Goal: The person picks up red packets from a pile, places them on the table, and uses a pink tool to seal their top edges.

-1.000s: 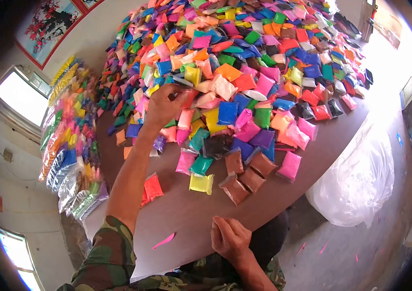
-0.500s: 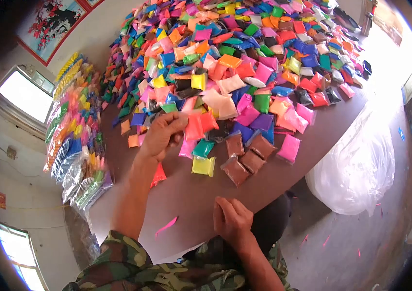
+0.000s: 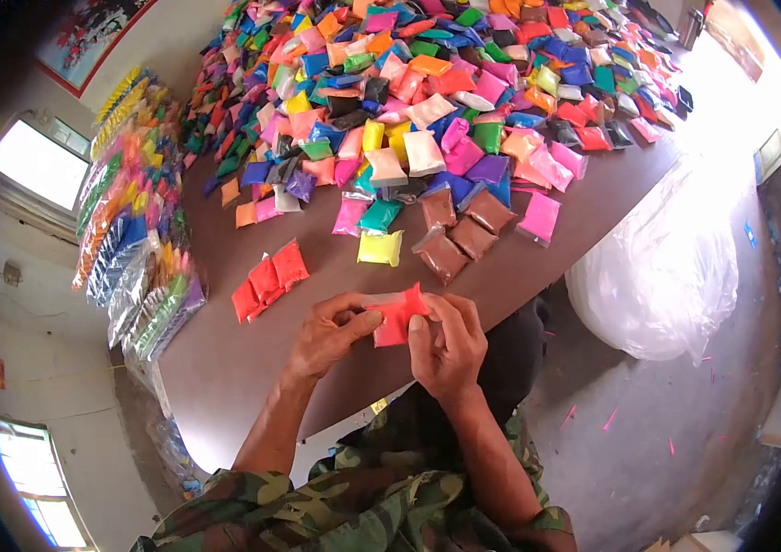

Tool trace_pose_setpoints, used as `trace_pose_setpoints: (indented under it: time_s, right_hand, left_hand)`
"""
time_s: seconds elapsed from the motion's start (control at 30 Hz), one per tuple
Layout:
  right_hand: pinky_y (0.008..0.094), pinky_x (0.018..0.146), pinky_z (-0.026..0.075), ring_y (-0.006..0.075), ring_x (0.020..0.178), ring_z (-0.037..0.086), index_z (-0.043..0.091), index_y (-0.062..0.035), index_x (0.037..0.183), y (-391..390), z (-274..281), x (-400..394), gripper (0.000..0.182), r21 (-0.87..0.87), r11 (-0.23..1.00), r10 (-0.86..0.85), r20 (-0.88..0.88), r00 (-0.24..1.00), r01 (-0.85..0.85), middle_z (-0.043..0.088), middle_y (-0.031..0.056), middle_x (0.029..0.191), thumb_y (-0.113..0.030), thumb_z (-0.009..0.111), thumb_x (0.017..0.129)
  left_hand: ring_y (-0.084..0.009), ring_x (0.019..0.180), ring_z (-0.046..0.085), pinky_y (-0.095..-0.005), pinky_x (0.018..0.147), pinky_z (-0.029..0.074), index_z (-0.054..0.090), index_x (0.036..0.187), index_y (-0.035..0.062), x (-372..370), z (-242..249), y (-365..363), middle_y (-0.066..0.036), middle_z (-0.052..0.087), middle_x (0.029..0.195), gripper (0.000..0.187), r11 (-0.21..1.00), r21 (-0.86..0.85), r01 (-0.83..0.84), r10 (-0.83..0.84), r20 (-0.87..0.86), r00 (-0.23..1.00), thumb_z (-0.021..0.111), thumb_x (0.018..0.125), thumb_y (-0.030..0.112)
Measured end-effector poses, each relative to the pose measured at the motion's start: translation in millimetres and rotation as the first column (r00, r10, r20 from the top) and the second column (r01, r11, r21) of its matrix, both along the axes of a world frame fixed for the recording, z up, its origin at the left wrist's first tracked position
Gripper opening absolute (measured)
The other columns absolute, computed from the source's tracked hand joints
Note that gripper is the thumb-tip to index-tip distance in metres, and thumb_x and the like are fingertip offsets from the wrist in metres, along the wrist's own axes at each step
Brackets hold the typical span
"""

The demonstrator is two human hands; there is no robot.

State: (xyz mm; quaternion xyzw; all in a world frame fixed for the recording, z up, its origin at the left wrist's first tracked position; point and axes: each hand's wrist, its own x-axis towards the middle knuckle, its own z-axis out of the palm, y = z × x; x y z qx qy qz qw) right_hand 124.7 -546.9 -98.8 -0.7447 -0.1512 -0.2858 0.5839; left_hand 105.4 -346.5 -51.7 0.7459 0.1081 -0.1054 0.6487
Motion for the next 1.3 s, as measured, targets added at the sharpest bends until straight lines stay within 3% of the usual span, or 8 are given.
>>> trace_pose_setpoints:
  time_s: [0.13,0.2,0.3,0.43,0.53,0.73,1.03,1.3]
  right_hand:
    - [0.0347,0.072,0.058,0.0237,0.083,0.073,0.074,0.0019,0.120,-1.7,6.7,-8.0,0.028,0.025,0.987,0.159,-0.105,0.982,-0.157,0.075,0.0163,0.108,-0.010,0.079,0.095]
    - [0.0338,0.071,0.057,0.0220,0.081,0.072,0.074,0.0018,0.119,-1.9,19.6,-15.9,0.025,0.029,0.975,0.220,-0.128,0.967,-0.219,0.076,0.0141,0.104,-0.010,0.078,0.098]
    - [0.0318,0.069,0.055,0.0194,0.078,0.071,0.074,0.0009,0.119,-1.3,6.8,-35.2,0.022,0.241,0.904,0.423,-0.384,0.821,-0.353,0.075,0.0111,0.098,-0.011,0.076,0.101]
    - [0.0215,0.069,0.046,0.0024,0.081,0.055,0.074,0.0046,0.120,-6.2,2.8,-44.8,0.017,0.274,0.903,0.419,-0.390,0.820,-0.332,0.068,-0.0041,0.092,-0.009,0.070,0.109]
    - [0.0212,0.071,0.047,0.0023,0.082,0.056,0.074,0.0046,0.121,-3.2,5.0,-47.8,0.018,0.343,0.894,0.414,-0.386,0.825,-0.288,0.070,-0.0037,0.094,-0.010,0.070,0.110]
    - [0.0228,0.082,0.053,0.0048,0.091,0.063,0.072,0.0061,0.126,-3.2,12.5,-53.3,0.025,0.481,0.824,0.530,-0.466,0.708,-0.300,0.073,0.0018,0.106,-0.012,0.072,0.109]
    - [0.0235,0.080,0.053,0.0060,0.092,0.065,0.071,0.0039,0.123,-11.5,2.3,-50.5,0.022,0.598,0.727,0.641,-0.414,0.646,-0.338,0.072,0.0001,0.101,-0.011,0.076,0.107]
    - [0.0245,0.079,0.056,0.0066,0.090,0.067,0.072,0.0041,0.119,-15.2,-6.2,-46.7,0.019,0.673,0.673,0.680,-0.398,0.616,-0.308,0.073,0.0013,0.100,-0.010,0.076,0.107]
  left_hand:
    - [-0.0032,0.074,0.060,-0.0222,0.062,0.046,0.079,0.119,0.0037,-18.1,10.1,-7.7,0.003,0.073,0.092,0.018,0.993,-0.109,-0.045,0.063,0.174,0.983,0.078,0.104,0.014]
    - [-0.0057,0.084,0.065,-0.0250,0.075,0.053,0.079,0.120,0.0026,-28.4,8.9,-12.5,0.001,0.075,0.097,0.019,0.995,-0.099,-0.015,0.036,0.215,0.976,0.079,0.104,0.014]
    - [-0.0072,0.089,0.068,-0.0263,0.081,0.056,0.078,0.120,0.0016,-42.0,2.1,-19.0,0.000,0.077,0.099,0.021,0.997,-0.063,-0.036,0.050,0.238,0.970,0.079,0.104,0.014]
    - [-0.0086,0.092,0.070,-0.0274,0.083,0.058,0.076,0.123,0.0008,-58.0,8.4,-31.9,-0.002,0.077,0.100,0.024,0.998,-0.030,-0.053,0.059,0.215,0.975,0.079,0.104,0.014]
    - [-0.0100,0.091,0.072,-0.0286,0.086,0.059,0.074,0.125,0.0001,-64.1,13.7,-47.2,-0.004,0.078,0.101,0.026,0.976,-0.189,-0.108,0.129,0.101,0.987,0.079,0.104,0.015]
    - [-0.0092,0.094,0.073,-0.0288,0.086,0.060,0.075,0.118,-0.0004,-65.3,-2.5,-38.2,-0.004,0.080,0.102,0.020,0.996,-0.050,-0.076,0.083,0.173,0.981,0.079,0.104,0.013]
    - [-0.0076,0.095,0.072,-0.0278,0.085,0.060,0.074,0.120,0.0012,-64.3,-5.8,-38.2,-0.002,0.079,0.103,0.021,0.999,-0.018,-0.045,0.048,0.244,0.969,0.080,0.103,0.011]
    - [-0.0097,0.098,0.072,-0.0290,0.092,0.059,0.074,0.124,0.0002,-66.0,-2.8,-43.2,-0.002,0.079,0.111,0.024,0.954,-0.298,-0.043,0.097,0.169,0.981,0.079,0.105,0.012]
